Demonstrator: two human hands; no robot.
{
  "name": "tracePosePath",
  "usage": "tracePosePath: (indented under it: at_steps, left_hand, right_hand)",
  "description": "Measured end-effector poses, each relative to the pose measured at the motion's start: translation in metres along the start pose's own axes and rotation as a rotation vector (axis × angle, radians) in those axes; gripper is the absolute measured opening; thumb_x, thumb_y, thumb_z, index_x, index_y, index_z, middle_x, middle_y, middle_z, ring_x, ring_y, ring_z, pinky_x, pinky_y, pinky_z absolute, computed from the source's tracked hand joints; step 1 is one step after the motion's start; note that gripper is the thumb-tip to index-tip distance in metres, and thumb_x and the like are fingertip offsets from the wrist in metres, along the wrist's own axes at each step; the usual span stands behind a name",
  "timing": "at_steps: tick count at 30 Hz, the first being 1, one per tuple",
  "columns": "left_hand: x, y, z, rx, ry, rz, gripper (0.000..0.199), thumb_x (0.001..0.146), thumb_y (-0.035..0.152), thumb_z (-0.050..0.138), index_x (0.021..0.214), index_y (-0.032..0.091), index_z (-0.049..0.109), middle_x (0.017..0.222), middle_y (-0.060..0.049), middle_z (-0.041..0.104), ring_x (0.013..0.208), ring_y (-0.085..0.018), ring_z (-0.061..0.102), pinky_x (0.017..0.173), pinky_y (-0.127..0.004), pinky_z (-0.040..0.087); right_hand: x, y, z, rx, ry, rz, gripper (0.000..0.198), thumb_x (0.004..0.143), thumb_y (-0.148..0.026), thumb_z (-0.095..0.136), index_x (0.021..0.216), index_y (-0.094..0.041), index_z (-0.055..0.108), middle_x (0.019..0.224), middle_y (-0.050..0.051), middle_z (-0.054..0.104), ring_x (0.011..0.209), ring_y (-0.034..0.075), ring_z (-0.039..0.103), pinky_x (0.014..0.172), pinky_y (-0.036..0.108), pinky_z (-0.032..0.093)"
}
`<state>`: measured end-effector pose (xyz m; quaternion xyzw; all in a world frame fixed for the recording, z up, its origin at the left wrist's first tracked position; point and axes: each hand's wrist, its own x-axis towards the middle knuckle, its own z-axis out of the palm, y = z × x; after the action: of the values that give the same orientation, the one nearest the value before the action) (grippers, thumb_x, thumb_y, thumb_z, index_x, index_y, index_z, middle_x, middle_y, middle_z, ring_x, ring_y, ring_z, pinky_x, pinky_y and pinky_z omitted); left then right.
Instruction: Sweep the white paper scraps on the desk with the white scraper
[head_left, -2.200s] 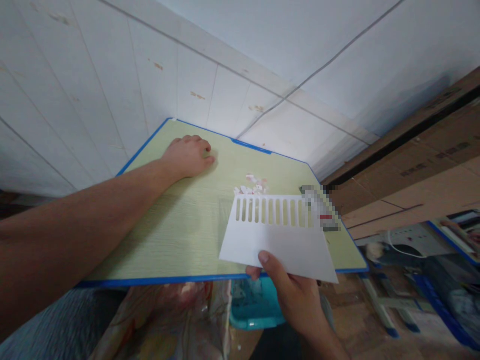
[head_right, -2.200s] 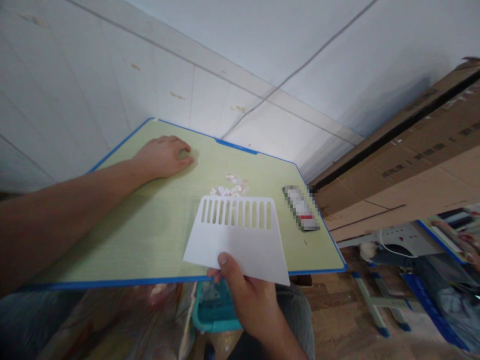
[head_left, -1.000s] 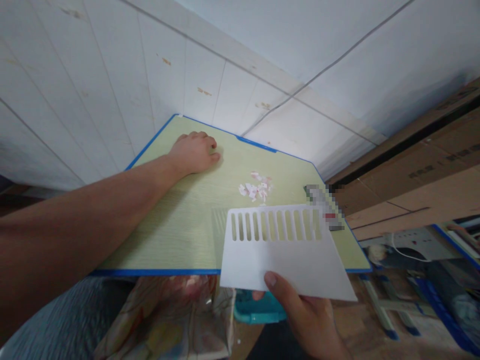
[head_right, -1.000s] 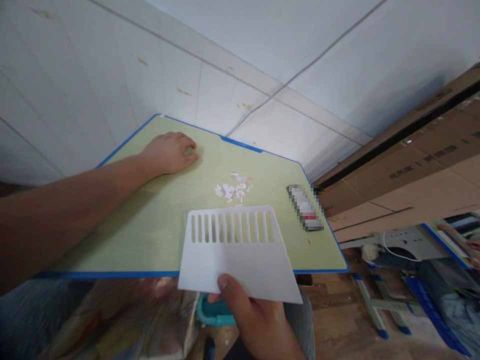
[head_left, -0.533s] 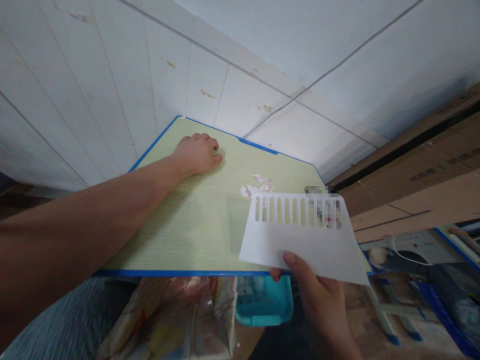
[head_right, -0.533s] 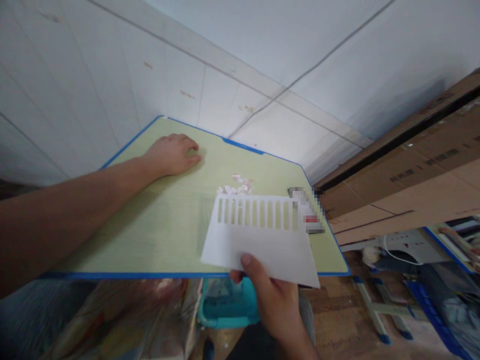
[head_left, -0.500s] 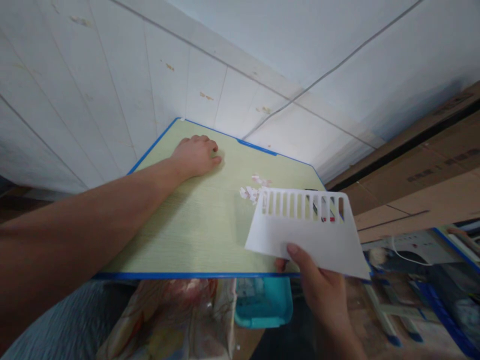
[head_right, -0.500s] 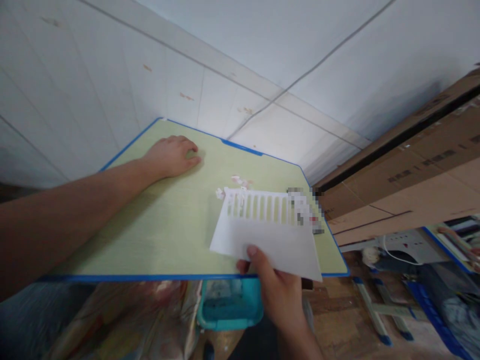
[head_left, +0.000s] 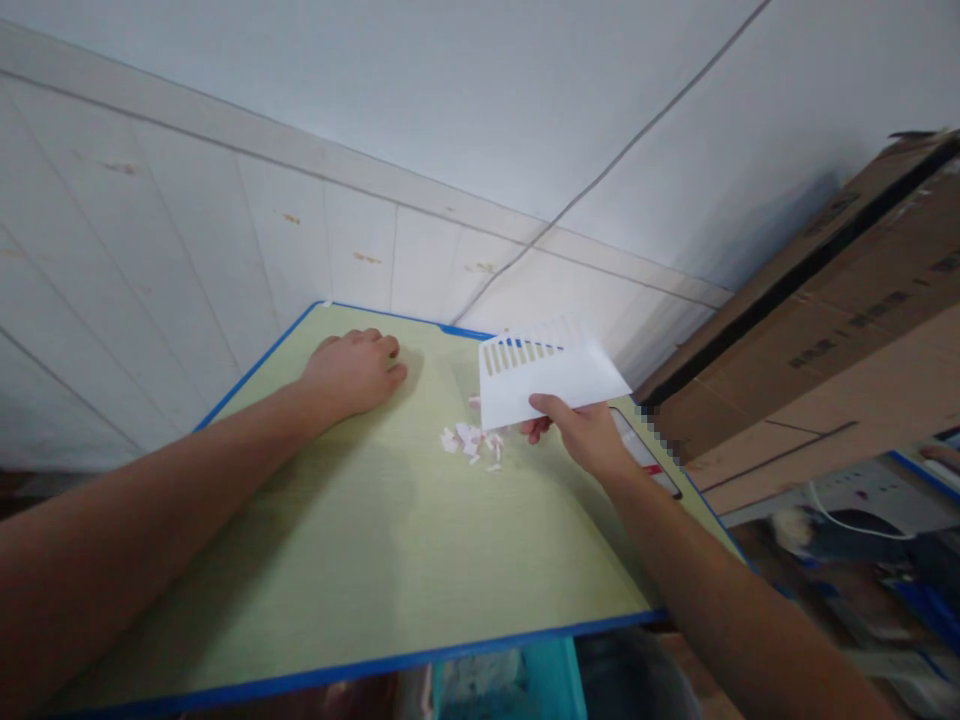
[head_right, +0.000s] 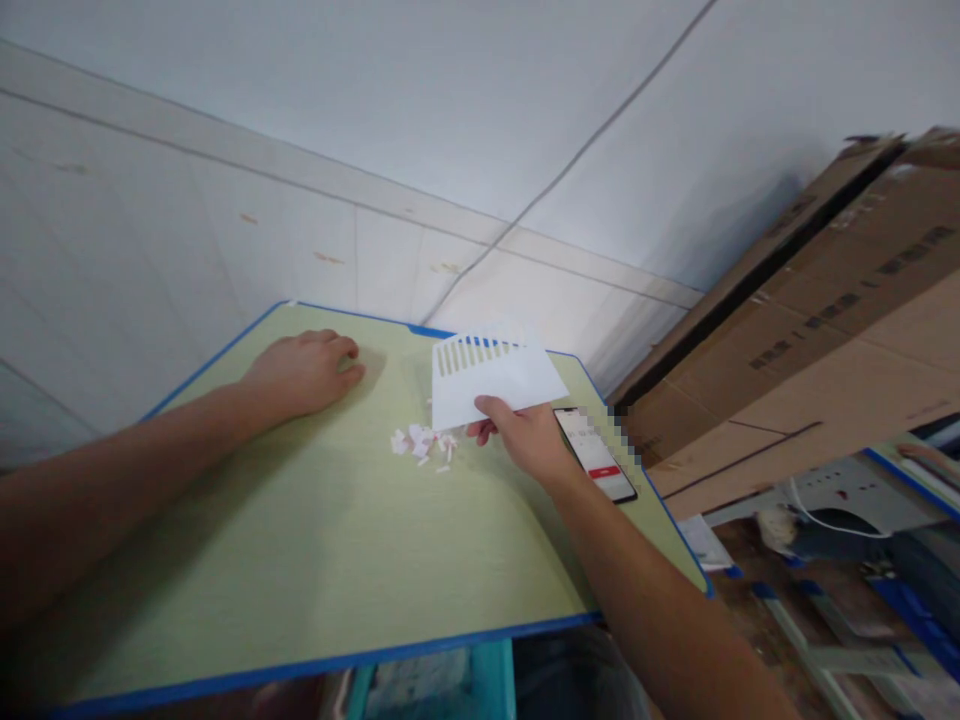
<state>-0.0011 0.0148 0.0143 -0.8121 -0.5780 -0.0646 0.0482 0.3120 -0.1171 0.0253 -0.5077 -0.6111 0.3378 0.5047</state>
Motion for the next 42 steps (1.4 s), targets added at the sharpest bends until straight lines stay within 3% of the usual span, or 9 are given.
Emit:
tracePosePath:
  at_steps: [5, 8, 13, 27, 33, 42]
  left_hand:
    - [0.011, 0.007, -0.004, 0.068, 0.0, -0.016, 0.062, 0.113, 0.044, 0.041, 0.143, 0.017, 0.087, 0.151, -0.024, 0.085, 0.145, -0.043, 0.078, 0.118, -0.054, 0.058]
    - [0.013, 0.007, 0.005, 0.07, 0.058, -0.027, 0.066, 0.116, 0.042, 0.035, 0.146, 0.014, 0.085, 0.155, -0.025, 0.082, 0.149, -0.042, 0.075, 0.122, -0.055, 0.055]
    - [0.015, 0.002, 0.017, 0.031, 0.103, 0.005, 0.061, 0.115, 0.044, 0.04, 0.148, 0.019, 0.085, 0.154, -0.021, 0.083, 0.15, -0.043, 0.072, 0.129, -0.057, 0.048]
    - [0.018, 0.0, 0.02, -0.026, 0.093, 0.01, 0.058, 0.115, 0.041, 0.043, 0.146, 0.018, 0.085, 0.159, -0.021, 0.081, 0.153, -0.04, 0.072, 0.127, -0.053, 0.051]
    - [0.019, 0.0, 0.018, -0.011, 0.085, 0.018, 0.06, 0.115, 0.042, 0.04, 0.147, 0.018, 0.085, 0.159, -0.021, 0.081, 0.154, -0.041, 0.072, 0.126, -0.053, 0.052]
    - [0.02, -0.002, 0.02, -0.046, 0.096, 0.021, 0.061, 0.112, 0.044, 0.043, 0.148, 0.019, 0.086, 0.159, -0.02, 0.082, 0.153, -0.042, 0.071, 0.127, -0.056, 0.051]
  right_hand:
    - [0.009, -0.002, 0.014, 0.003, -0.168, -0.029, 0.031, 0.094, -0.047, 0.086, 0.078, -0.023, 0.078, 0.068, 0.006, 0.081, 0.056, 0.02, 0.073, 0.058, 0.034, 0.066]
    - [0.008, 0.001, 0.025, 0.005, -0.161, -0.012, 0.029, 0.094, -0.047, 0.087, 0.079, -0.024, 0.075, 0.066, 0.004, 0.078, 0.057, 0.021, 0.074, 0.058, 0.034, 0.068]
    - [-0.002, 0.003, 0.033, -0.005, -0.16, 0.005, 0.03, 0.095, -0.048, 0.086, 0.079, -0.025, 0.073, 0.069, 0.004, 0.079, 0.06, 0.021, 0.075, 0.059, 0.035, 0.069]
    - [-0.012, -0.004, 0.018, -0.11, -0.053, 0.008, 0.031, 0.094, -0.044, 0.081, 0.07, -0.028, 0.068, 0.067, 0.006, 0.078, 0.061, 0.024, 0.076, 0.059, 0.037, 0.066]
    - [-0.016, -0.005, 0.025, -0.117, -0.135, 0.025, 0.031, 0.097, -0.048, 0.08, 0.074, -0.027, 0.072, 0.072, 0.006, 0.081, 0.067, 0.024, 0.079, 0.067, 0.037, 0.069]
    - [-0.015, -0.008, 0.019, -0.106, -0.146, 0.003, 0.03, 0.095, -0.042, 0.078, 0.07, -0.028, 0.068, 0.066, 0.005, 0.077, 0.063, 0.024, 0.077, 0.064, 0.036, 0.067]
